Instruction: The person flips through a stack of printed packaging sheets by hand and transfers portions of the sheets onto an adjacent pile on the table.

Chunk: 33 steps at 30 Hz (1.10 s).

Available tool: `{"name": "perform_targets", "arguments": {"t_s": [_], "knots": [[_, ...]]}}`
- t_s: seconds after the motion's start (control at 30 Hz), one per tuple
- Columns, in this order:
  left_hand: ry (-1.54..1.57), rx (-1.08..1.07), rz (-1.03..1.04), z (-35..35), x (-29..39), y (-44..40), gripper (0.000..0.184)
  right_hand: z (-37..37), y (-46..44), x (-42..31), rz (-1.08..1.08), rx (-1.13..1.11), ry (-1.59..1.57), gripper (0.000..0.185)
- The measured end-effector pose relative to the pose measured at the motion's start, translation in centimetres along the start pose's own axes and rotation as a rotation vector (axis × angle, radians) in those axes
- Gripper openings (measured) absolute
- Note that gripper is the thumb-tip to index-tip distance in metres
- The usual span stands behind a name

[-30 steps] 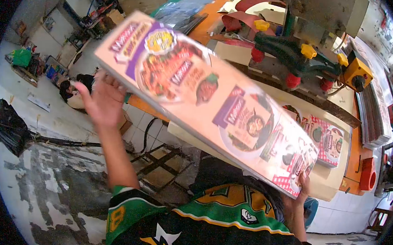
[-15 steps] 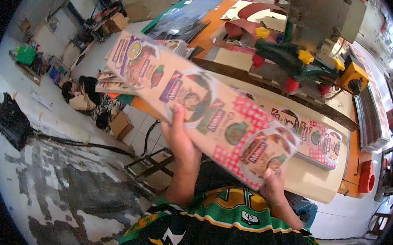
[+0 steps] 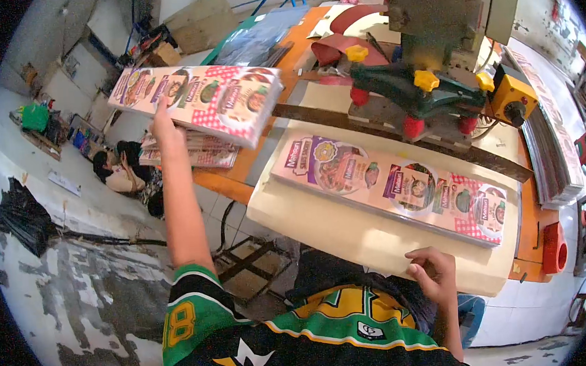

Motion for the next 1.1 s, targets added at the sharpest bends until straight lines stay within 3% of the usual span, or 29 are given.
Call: {"name": "perform_targets", "arguments": {"t_s": [0.13,0.2,0.33,0.37,0.53,0.63,0.7,0.83,0.87,0.97,1.07,1.1], "knots": [[-0.096,0.099,-0.072,-1.3,-1.0,-6.8,0.033,0.6,-0.8,-1.7,-0.059,0.057,0.244,0.014],[-0.095,-0.175,-0.045,-4.3,-3.3,-12.3,0.029,0.9,-0.9,-1.5,-0.091,0.075,0.322,0.01],[-0.215,-0.016,-0.396,-11.1,-9.4,-23.6,0.027,0.6,-1.1,-1.4,-0.084,0.072,0.352,0.009],[-0.008,-0.019,-0.405,-11.2,-11.0,-22.2,0.027,0.5,-1.0,-1.3,-0.102,0.075,0.311,0.008],[-0.017,0.011,-0.326,-11.6,-14.0,-21.0,0.026,0.3,-1.0,-1.0,-0.083,0.077,0.218,0.006],[-0.103,0.021,-0.335,-10.2,-11.8,-18.6,0.028,0.2,-1.2,-1.6,-0.13,0.069,0.251,0.006],[-0.108,0.004,-0.353,-9.5,-11.4,-17.8,0.028,0.4,-0.8,-0.6,0.007,0.113,0.163,0.009],[-0.133,-0.088,-0.355,-9.6,-12.0,-19.0,0.029,0.0,-0.8,-1.1,0.062,0.126,0.099,0.008],[-0.129,-0.088,-0.355,-9.8,-12.3,-19.7,0.029,-0.1,-0.9,-0.9,-0.007,0.101,0.122,0.007],[-0.23,0.086,-0.381,-12.1,-13.9,-23.7,0.026,0.1,-0.8,-0.9,-0.028,0.093,0.122,0.007],[-0.061,-0.062,-0.503,-12.5,-15.5,-26.0,0.026,0.1,-0.7,-1.1,0.029,0.121,0.103,0.008],[-0.174,0.098,-0.448,-10.2,-13.6,-22.8,0.027,0.1,-0.7,-1.1,0.036,0.117,0.109,0.008]]}}
Point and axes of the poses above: each hand's wrist, its own y-axis away from the middle knuckle, its own z-axis out of the palm, x = y × z, the point moved 3 cm from there along -y, towards the middle knuckle, and after that the axes turned 5 degrees about -x, right-handed, at the moved point
